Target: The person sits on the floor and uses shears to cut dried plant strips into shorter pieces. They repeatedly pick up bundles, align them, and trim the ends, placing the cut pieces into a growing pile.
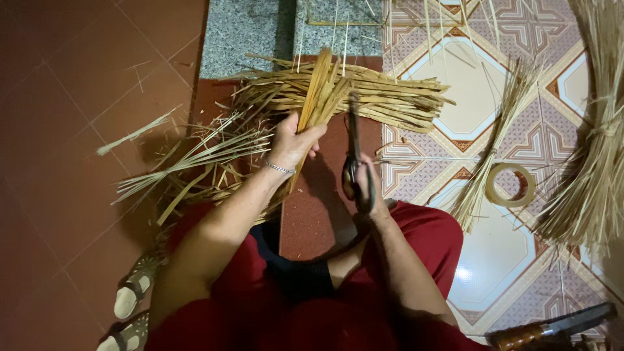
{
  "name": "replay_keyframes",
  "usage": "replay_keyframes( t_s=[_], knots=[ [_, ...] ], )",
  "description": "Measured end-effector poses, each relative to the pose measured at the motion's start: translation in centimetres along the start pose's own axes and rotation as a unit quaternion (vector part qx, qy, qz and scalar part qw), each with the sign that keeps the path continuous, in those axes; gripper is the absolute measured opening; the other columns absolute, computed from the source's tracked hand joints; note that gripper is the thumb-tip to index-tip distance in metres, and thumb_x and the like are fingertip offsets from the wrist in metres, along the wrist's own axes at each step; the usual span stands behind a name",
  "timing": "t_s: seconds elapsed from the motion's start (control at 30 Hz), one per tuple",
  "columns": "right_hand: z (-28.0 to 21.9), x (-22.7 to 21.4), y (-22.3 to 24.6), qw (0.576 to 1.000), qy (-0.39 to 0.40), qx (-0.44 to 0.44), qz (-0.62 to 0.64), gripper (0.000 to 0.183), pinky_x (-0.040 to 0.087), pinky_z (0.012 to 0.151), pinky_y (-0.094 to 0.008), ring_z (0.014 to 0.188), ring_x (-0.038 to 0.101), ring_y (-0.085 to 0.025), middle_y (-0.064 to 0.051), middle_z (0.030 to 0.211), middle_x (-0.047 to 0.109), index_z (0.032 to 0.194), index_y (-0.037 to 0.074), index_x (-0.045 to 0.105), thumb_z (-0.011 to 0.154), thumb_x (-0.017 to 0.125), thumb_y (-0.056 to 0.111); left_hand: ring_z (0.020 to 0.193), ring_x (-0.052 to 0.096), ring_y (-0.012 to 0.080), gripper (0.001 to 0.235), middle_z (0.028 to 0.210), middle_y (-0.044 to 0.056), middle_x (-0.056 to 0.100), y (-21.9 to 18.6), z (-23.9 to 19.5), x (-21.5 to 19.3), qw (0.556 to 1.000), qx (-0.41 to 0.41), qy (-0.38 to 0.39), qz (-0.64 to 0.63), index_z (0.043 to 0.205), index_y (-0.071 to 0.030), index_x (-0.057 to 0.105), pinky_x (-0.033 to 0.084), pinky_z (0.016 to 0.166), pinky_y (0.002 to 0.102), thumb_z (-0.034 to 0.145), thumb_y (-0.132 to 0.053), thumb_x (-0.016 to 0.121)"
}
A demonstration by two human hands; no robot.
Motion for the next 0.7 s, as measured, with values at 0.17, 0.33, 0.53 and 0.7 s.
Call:
replay_keyframes(
  t_s=[0.17, 0.33, 0.53, 0.7],
  knots=[
    [-0.4, 0.9, 3.2, 0.986, 0.069, -0.091, 0.12, 0.069, 0.046, 0.071, -0.028, 0.079, 0.053, -0.013, -0.006, 0.102, 0.058, 0.142, 0.003, 0.041, 0.109, 0.04, 0.063, 0.055, 0.059, 0.006, 0.02, 0.079, 0.001, 0.066, 1.0, -0.7, 1.0, 1.0, -0.005, 0.004, 0.027, 0.1, -0.004, 0.065, 0.049, 0.045, 0.023, 0.089, -0.015, 0.077],
    [-0.1, 1.4, 3.6, 0.991, 0.063, -0.074, 0.096, 0.092, 0.042, 0.066, -0.026, 0.075, 0.049, -0.011, -0.003, 0.094, 0.055, 0.158, 0.002, 0.033, 0.102, 0.032, 0.075, 0.055, 0.059, 0.0062, 0.022, 0.081, 0.001, 0.068, 2.3, -1.1, 2.2, 0.999, -0.011, 0.02, 0.047, 0.102, -0.005, 0.065, 0.05, 0.045, 0.022, 0.088, -0.016, 0.078],
    [0.4, 0.6, 4.0, 0.994, 0.056, -0.078, 0.059, 0.101, 0.04, 0.062, -0.026, 0.072, 0.048, -0.01, -0.003, 0.098, 0.053, 0.161, 0.001, 0.029, 0.098, 0.028, 0.081, 0.055, 0.061, 0.0063, 0.026, 0.082, 0.001, 0.069, 3.2, -1.4, 2.5, 0.996, -0.016, 0.015, 0.091, 0.106, -0.004, 0.068, 0.051, 0.044, 0.022, 0.086, -0.018, 0.079],
    [0.4, 0.6, 3.8, 0.996, 0.058, -0.065, 0.015, 0.105, 0.038, 0.056, -0.025, 0.065, 0.046, -0.009, -0.001, 0.089, 0.051, 0.159, 0.001, 0.032, 0.094, 0.025, 0.083, 0.056, 0.063, 0.0059, 0.027, 0.081, 0.0, 0.07, 3.6, -1.3, 2.6, 0.993, -0.016, 0.023, 0.113, 0.106, -0.005, 0.067, 0.053, 0.044, 0.022, 0.086, -0.02, 0.078]
  ],
)
Point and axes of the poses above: each hand's wrist, its own z-axis towards the middle knuckle, its own x-axis out of the palm, y = z × x, the point moved 6 cm from there along z, towards the middle knuckle
